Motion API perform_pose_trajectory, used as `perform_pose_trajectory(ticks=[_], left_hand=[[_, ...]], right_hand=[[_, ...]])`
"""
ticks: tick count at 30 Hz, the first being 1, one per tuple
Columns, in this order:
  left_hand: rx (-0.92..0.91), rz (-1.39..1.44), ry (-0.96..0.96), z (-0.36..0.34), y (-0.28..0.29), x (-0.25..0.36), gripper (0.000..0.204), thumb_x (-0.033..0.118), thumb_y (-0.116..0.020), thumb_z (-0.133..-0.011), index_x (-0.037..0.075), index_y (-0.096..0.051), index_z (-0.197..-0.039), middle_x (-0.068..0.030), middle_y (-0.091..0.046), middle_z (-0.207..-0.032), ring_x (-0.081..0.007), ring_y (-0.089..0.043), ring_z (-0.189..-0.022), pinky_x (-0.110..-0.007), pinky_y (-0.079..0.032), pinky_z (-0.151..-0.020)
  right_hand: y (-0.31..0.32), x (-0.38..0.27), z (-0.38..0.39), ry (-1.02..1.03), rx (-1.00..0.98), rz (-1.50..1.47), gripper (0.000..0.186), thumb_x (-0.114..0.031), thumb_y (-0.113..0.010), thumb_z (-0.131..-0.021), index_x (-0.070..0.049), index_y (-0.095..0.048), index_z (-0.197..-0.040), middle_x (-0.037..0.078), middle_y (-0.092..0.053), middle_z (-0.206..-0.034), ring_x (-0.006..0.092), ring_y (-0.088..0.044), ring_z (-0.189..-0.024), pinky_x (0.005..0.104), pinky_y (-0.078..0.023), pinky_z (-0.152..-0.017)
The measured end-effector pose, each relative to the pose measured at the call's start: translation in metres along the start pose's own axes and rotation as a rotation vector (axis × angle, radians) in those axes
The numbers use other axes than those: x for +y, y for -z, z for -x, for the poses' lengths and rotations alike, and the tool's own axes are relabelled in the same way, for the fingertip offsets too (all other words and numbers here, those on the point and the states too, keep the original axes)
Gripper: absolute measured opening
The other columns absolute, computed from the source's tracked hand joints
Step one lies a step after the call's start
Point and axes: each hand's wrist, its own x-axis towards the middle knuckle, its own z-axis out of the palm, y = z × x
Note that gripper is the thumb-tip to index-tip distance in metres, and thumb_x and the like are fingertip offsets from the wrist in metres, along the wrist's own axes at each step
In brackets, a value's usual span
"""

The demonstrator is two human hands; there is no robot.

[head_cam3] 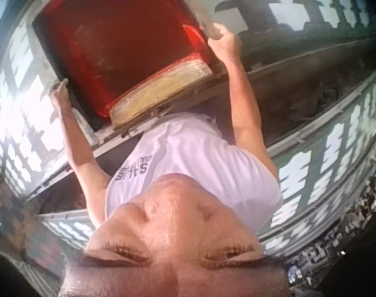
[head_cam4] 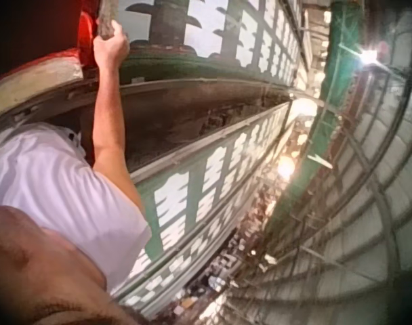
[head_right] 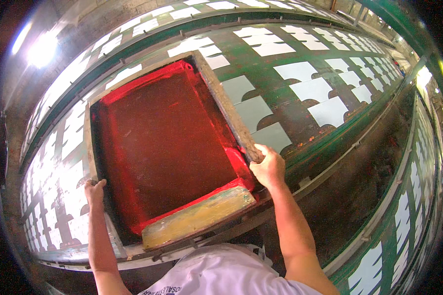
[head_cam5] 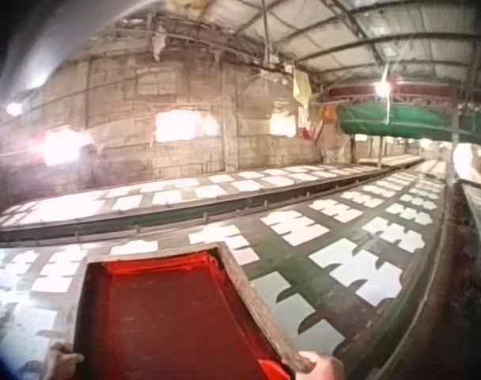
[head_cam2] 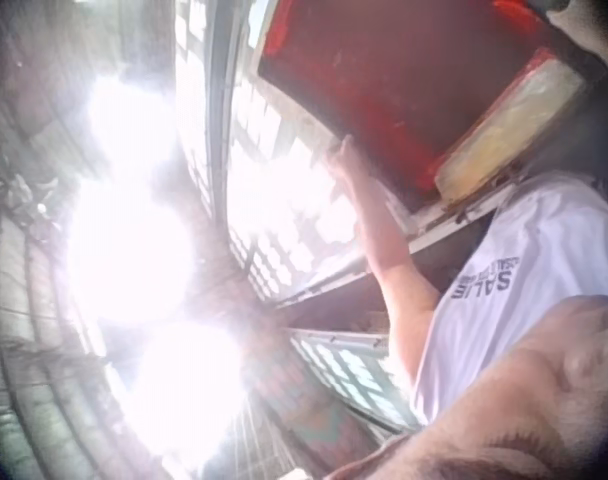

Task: The person uses a squeegee to pull red ink across a screen-printing frame, repeatedly coating the screen surface. The person repositions the frame and continues the same motion across the screen area.

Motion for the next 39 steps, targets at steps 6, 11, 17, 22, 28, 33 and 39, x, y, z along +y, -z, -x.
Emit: perform_pose_trajectory(ticks=[6,11,17,22,28,33,39], left_hand=[[0.056,0.017,-0.005,0.086,-0.114,0.078,0.037,0.020,-0.096,-0.077,-0.003,-0.069,-0.086,-0.0115,-0.072,-0.083,-0.0252,-0.064,-0.075,-0.044,-0.054,-0.073],[-0.030,0.055,0.063,0.147,-0.162,0.141,0.043,0.027,-0.093,-0.078,-0.004,-0.075,-0.102,-0.0190,-0.074,-0.102,-0.0356,-0.071,-0.095,-0.048,-0.057,-0.091],[-0.043,-0.086,0.034,0.171,-0.187,0.183,0.049,0.034,-0.093,-0.079,-0.002,-0.076,-0.106,-0.0243,-0.072,-0.115,-0.0423,-0.070,-0.112,-0.052,-0.055,-0.100],[-0.026,-0.108,0.065,0.181,-0.194,0.204,0.049,0.037,-0.094,-0.079,-0.001,-0.076,-0.103,-0.0229,-0.072,-0.114,-0.0428,-0.070,-0.111,-0.052,-0.057,-0.099],[-0.049,-0.098,0.105,0.185,-0.204,0.210,0.047,0.040,-0.093,-0.079,0.002,-0.074,-0.098,-0.0204,-0.072,-0.117,-0.0395,-0.071,-0.115,-0.050,-0.058,-0.101],[-0.097,-0.145,0.126,0.183,-0.207,0.207,0.046,0.040,-0.092,-0.080,0.003,-0.075,-0.102,-0.0190,-0.073,-0.121,-0.0380,-0.072,-0.119,-0.050,-0.058,-0.104],[-0.131,-0.137,0.154,0.185,-0.211,0.208,0.051,0.043,-0.091,-0.081,0.003,-0.077,-0.110,-0.0195,-0.073,-0.127,-0.0394,-0.071,-0.124,-0.051,-0.058,-0.109]], right_hand=[[0.077,0.117,-0.075,-0.078,0.025,-0.039,0.062,-0.011,-0.088,-0.076,-0.012,-0.080,-0.137,0.018,-0.082,-0.125,0.0351,-0.081,-0.113,0.0458,-0.063,-0.099],[0.116,0.200,-0.120,-0.082,0.014,-0.228,0.061,0.000,-0.086,-0.077,-0.004,-0.078,-0.137,0.016,-0.083,-0.125,0.0297,-0.081,-0.115,0.0416,-0.062,-0.103],[0.143,0.247,-0.151,-0.064,-0.024,-0.176,0.063,0.004,-0.085,-0.080,-0.003,-0.075,-0.142,0.019,-0.080,-0.129,0.0269,-0.078,-0.117,0.0408,-0.061,-0.103],[0.156,0.248,-0.156,-0.103,-0.088,-0.298,0.063,0.011,-0.079,-0.087,0.003,-0.067,-0.149,0.018,-0.077,-0.136,0.0312,-0.077,-0.124,0.0440,-0.059,-0.110],[0.180,0.188,-0.124,0.382,0.046,0.367,0.052,-0.018,-0.080,-0.098,-0.004,-0.070,-0.147,0.023,-0.064,-0.151,0.0460,-0.059,-0.141,0.0582,-0.046,-0.121],[0.180,0.127,-0.050,0.881,-0.562,0.043,0.050,-0.022,-0.090,-0.086,-0.009,-0.080,-0.133,0.016,-0.071,-0.139,0.0387,-0.068,-0.129,0.0532,-0.054,-0.113],[0.151,0.093,-0.021,1.011,-0.576,0.140,0.041,-0.004,-0.080,-0.082,-0.009,-0.082,-0.123,0.011,-0.077,-0.120,0.0359,-0.073,-0.113,0.0519,-0.058,-0.102]])
